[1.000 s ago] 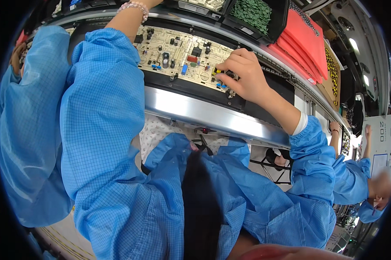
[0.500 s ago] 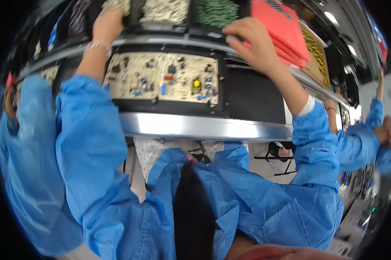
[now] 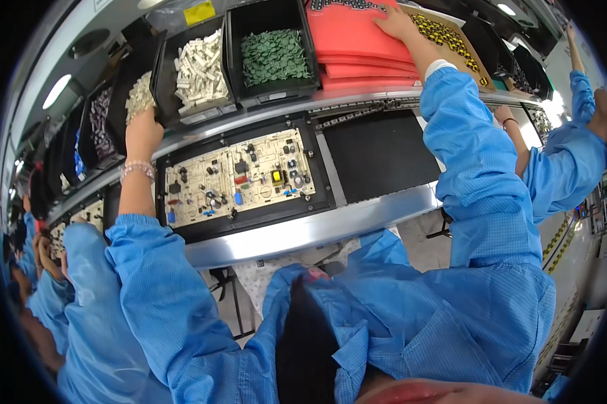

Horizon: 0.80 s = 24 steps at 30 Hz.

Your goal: Manually placing electronic components onto printed circuit boards on an assembly line.

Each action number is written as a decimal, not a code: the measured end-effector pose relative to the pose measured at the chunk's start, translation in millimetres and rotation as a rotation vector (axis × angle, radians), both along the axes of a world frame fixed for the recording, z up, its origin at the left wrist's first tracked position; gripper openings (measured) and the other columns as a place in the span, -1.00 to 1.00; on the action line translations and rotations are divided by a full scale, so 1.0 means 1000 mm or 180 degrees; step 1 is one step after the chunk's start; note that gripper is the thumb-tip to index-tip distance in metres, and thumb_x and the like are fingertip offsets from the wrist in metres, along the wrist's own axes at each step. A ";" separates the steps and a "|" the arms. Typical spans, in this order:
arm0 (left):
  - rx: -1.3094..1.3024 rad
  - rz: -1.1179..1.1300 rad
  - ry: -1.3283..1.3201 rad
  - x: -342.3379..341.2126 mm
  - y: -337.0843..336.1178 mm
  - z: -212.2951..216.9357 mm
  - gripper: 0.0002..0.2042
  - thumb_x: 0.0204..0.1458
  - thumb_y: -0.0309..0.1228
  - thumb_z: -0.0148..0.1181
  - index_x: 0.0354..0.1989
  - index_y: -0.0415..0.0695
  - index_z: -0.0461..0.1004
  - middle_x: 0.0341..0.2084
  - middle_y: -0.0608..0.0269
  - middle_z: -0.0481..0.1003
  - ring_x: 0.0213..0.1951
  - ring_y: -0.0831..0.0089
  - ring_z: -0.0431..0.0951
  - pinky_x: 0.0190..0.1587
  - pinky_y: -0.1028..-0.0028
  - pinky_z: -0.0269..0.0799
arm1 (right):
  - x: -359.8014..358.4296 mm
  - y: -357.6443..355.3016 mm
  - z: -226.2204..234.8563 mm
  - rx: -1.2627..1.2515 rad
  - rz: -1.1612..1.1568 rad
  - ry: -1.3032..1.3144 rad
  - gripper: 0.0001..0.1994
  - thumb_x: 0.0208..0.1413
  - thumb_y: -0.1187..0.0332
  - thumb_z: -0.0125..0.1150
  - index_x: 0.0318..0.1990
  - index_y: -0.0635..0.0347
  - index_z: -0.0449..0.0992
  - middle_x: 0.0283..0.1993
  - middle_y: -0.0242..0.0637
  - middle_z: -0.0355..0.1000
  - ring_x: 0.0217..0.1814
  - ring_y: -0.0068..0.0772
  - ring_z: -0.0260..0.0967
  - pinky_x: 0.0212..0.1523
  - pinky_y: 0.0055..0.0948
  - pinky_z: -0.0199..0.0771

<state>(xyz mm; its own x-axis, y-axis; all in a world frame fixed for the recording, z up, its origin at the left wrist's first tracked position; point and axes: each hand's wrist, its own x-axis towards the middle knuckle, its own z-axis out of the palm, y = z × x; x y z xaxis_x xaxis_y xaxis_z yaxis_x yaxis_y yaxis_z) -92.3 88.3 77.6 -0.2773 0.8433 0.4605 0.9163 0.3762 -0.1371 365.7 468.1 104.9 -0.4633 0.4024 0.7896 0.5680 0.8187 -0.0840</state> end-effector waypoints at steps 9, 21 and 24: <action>0.0333 0.0025 -0.0271 0.013 0.020 0.010 -0.79 -0.15 -0.49 0.02 -0.30 -0.25 0.43 -0.36 -0.21 0.51 -0.25 -0.10 0.51 -0.16 0.05 0.42 | 0.013 0.019 0.021 -0.1037 -0.1446 -0.0591 -0.54 0.09 0.03 0.01 0.15 -0.17 0.36 0.12 -0.05 0.35 0.16 0.02 0.29 0.17 -0.12 0.28; 0.1012 -0.0005 -0.0404 0.012 0.053 0.015 -0.72 -0.13 -0.51 0.02 -0.21 -0.19 0.53 -0.26 -0.01 0.52 -0.17 0.08 0.52 -0.11 0.26 0.42 | 0.037 0.042 0.013 -0.0668 -0.1176 -0.0077 -0.72 -0.04 0.13 0.14 -0.24 0.02 0.62 -0.26 -0.04 0.52 -0.18 0.01 0.48 -0.09 -0.12 0.48; 0.1874 -0.0239 -0.0705 0.040 0.057 0.030 -0.78 -0.13 -0.55 0.04 -0.28 -0.18 0.54 -0.28 0.03 0.51 -0.21 0.15 0.52 -0.12 0.28 0.42 | 0.024 0.036 0.020 -0.0797 -0.1314 0.0007 -0.73 -0.03 0.14 0.14 -0.29 0.08 0.62 -0.28 -0.03 0.52 -0.19 0.02 0.48 -0.10 -0.12 0.48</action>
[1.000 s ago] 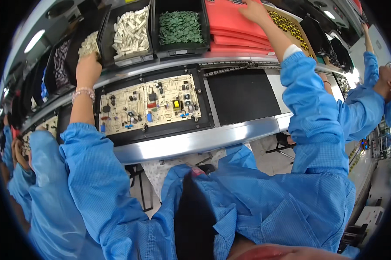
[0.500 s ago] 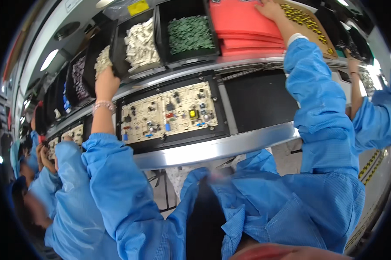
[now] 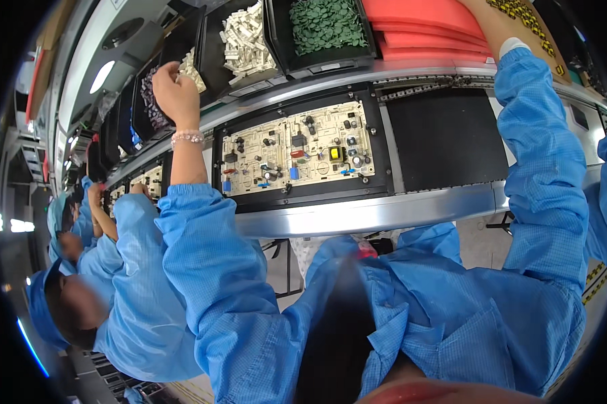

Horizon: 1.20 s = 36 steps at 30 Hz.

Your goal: Manually placing electronic components onto printed circuit boards on an assembly line.

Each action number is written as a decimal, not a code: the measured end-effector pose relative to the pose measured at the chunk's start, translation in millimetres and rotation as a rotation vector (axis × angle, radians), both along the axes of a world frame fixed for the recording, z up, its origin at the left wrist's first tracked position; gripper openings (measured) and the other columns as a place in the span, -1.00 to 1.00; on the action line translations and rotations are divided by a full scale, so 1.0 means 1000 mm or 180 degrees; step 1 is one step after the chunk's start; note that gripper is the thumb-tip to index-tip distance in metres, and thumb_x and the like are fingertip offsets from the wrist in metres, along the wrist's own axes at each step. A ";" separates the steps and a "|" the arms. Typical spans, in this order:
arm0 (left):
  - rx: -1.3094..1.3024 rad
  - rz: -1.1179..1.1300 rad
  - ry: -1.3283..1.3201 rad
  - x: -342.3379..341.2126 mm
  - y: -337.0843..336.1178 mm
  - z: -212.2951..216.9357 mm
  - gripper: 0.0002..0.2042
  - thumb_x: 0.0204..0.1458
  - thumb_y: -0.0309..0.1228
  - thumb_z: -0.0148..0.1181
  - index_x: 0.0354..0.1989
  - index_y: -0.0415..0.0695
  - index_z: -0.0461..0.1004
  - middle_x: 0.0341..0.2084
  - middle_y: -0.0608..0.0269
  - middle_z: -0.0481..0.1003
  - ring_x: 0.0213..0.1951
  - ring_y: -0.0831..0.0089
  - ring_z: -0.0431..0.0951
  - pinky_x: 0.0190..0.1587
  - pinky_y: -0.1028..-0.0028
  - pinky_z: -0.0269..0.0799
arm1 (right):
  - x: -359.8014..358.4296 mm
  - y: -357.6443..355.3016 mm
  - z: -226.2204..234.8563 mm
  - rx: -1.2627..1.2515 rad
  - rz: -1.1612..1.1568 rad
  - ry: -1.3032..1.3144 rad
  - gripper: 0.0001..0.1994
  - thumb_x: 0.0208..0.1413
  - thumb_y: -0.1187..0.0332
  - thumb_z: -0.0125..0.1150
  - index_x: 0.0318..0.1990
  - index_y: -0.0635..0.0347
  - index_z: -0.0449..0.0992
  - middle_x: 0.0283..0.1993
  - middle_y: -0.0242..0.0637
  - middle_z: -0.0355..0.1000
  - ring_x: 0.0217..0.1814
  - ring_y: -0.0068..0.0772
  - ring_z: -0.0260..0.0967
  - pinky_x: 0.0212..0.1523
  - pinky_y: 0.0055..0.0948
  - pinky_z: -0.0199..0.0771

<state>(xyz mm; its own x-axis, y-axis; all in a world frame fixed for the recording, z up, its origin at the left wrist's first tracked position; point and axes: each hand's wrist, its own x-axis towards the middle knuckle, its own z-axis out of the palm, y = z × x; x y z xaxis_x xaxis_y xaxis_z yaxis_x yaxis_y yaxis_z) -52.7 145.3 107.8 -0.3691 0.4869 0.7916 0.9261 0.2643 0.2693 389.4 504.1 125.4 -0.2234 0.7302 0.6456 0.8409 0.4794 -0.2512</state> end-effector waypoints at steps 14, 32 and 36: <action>-0.3286 0.0323 0.0897 0.043 0.046 -0.016 -0.78 -0.02 -0.37 0.01 -0.34 -0.12 0.60 -0.34 -0.01 0.58 -0.22 0.11 0.59 -0.13 0.24 0.39 | 0.002 0.012 -0.004 -0.0018 0.1013 -0.0065 -0.78 -0.03 0.28 0.21 -0.24 0.17 0.59 -0.25 -0.04 0.51 -0.10 -0.04 0.45 -0.11 -0.16 0.44; -0.1229 -0.1119 -0.1534 0.073 -0.064 -0.031 -0.74 -0.09 -0.51 0.27 -0.18 -0.22 0.53 -0.54 0.24 0.56 -0.43 0.59 0.54 -0.37 0.57 0.42 | -0.013 -0.228 -0.073 -0.2002 0.2905 0.0950 -0.76 -0.01 0.47 0.30 -0.14 0.24 0.50 -0.25 -0.39 0.44 -0.24 -0.63 0.36 -0.23 -0.60 0.38; -0.1315 -0.0536 -0.1408 0.068 -0.100 -0.047 -0.79 -0.14 -0.54 0.30 -0.28 -0.28 0.58 -0.56 0.24 0.56 -0.47 0.60 0.54 -0.41 0.60 0.42 | -0.019 -0.229 -0.100 -0.2232 0.3288 0.0672 -0.75 0.05 0.48 0.20 -0.08 0.24 0.48 -0.16 -0.35 0.44 -0.17 -0.55 0.38 -0.14 -0.54 0.37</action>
